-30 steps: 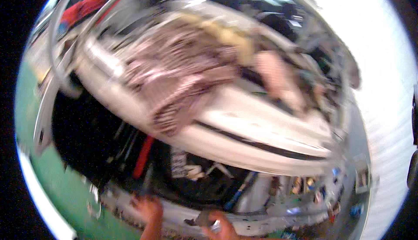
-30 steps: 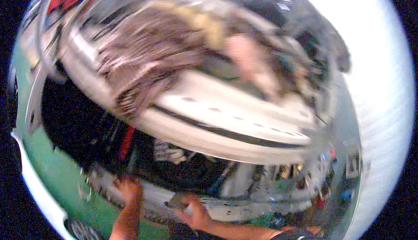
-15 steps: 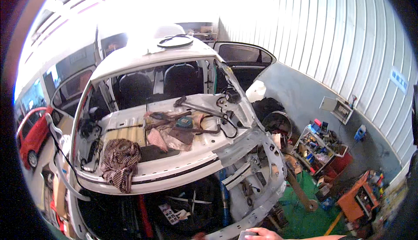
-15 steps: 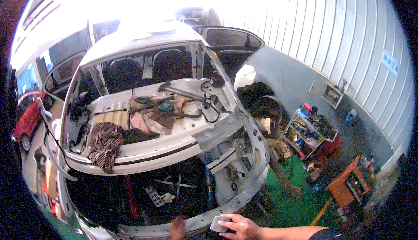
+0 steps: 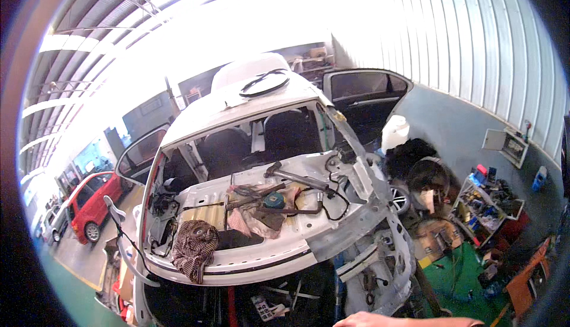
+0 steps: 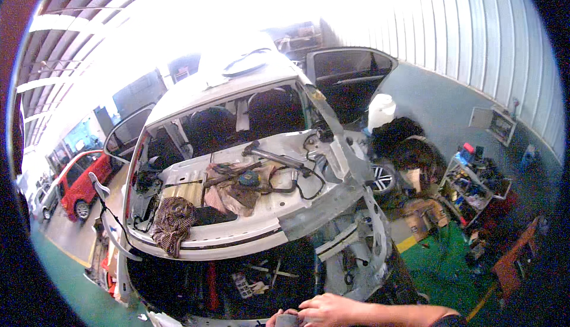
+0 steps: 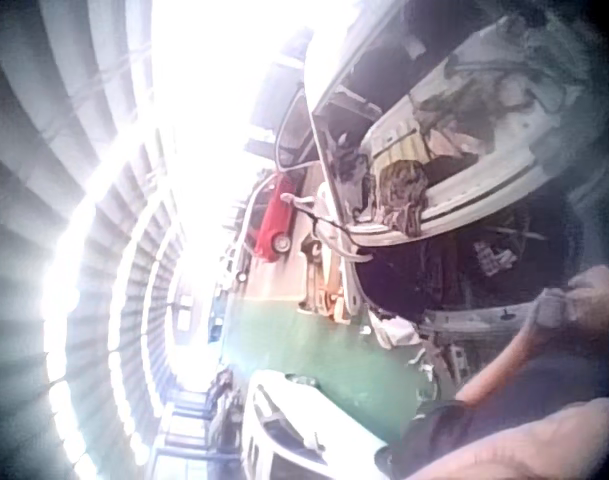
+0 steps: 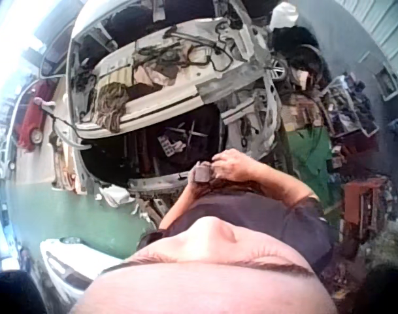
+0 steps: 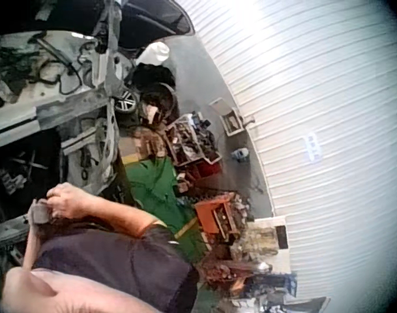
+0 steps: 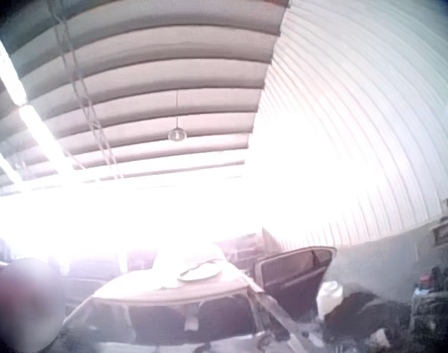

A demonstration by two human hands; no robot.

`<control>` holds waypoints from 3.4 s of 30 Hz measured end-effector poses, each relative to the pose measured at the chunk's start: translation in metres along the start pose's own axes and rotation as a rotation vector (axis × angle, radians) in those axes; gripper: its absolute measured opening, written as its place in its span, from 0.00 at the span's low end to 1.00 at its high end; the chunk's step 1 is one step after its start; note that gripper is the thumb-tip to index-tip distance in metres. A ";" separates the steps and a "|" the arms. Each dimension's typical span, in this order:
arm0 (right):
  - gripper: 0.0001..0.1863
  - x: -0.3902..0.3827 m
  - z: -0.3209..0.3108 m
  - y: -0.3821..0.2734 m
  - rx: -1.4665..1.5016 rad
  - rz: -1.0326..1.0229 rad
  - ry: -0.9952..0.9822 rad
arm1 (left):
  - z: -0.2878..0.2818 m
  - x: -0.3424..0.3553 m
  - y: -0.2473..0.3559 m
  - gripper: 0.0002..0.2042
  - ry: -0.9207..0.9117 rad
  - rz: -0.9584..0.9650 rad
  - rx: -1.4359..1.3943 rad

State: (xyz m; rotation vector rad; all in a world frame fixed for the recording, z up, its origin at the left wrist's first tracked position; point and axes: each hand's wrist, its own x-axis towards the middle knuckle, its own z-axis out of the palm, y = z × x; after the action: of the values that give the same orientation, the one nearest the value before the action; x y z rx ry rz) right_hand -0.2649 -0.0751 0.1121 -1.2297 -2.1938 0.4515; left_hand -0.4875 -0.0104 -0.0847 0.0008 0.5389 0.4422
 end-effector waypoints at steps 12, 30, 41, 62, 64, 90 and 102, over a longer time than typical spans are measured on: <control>0.19 0.180 -0.150 0.298 -0.260 0.254 0.514 | 0.059 -0.058 -0.008 0.26 -0.107 0.393 -0.030; 0.21 0.346 -0.157 0.453 -0.626 0.509 0.065 | 0.011 -0.046 0.044 0.25 -0.142 0.385 -0.074; 0.21 0.267 -0.172 0.309 -0.226 0.326 0.232 | -0.004 -0.056 0.044 0.27 0.208 0.395 -0.153; 0.17 -0.153 -0.080 0.111 -0.291 0.916 0.397 | 0.018 0.004 0.006 0.29 0.392 0.030 0.103; 0.24 -0.184 -0.074 0.117 -0.267 1.081 0.390 | 0.014 0.016 -0.003 0.30 0.372 -0.006 0.137; 0.21 -0.246 0.004 0.153 0.043 1.283 0.369 | -0.012 -0.035 -0.078 0.19 0.458 0.165 0.262; 0.29 -0.295 0.026 0.025 -0.333 1.504 0.203 | -0.174 -0.117 -0.096 0.13 0.491 -0.010 -0.200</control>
State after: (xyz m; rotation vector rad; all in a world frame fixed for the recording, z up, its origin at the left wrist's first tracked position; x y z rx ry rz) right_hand -0.1444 -0.3146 -0.0153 -2.7982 -0.8071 0.4472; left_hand -0.6240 -0.1648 -0.1872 -0.3086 0.9743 0.4870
